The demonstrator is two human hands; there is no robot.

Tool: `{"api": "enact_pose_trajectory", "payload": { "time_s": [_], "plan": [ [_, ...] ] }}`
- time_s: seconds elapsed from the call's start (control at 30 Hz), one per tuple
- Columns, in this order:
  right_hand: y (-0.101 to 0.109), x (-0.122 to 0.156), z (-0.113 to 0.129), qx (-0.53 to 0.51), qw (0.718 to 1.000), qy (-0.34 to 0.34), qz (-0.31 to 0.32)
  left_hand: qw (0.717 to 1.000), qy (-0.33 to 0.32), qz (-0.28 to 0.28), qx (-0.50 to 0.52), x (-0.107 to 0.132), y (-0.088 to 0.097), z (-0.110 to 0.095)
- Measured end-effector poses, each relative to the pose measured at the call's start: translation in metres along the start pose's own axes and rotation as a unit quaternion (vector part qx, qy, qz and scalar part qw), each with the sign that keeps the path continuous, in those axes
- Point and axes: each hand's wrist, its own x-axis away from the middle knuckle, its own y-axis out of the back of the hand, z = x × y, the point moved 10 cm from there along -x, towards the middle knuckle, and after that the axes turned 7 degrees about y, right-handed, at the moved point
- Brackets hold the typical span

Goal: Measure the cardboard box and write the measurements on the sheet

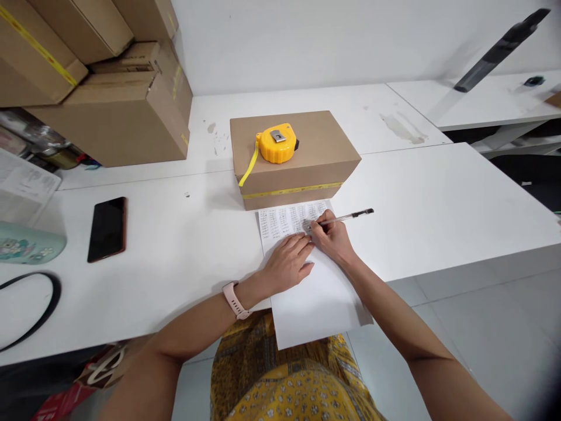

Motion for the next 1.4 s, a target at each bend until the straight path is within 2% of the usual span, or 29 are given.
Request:
{"api": "enact_pose_trajectory", "payload": {
  "time_s": [1.4],
  "plan": [
    [0.0058, -0.001, 0.0011, 0.002, 1.0, -0.013, -0.02, 1.0, -0.014, -0.018, -0.015, 0.0012, 0.0029, -0.0027]
  ]
}}
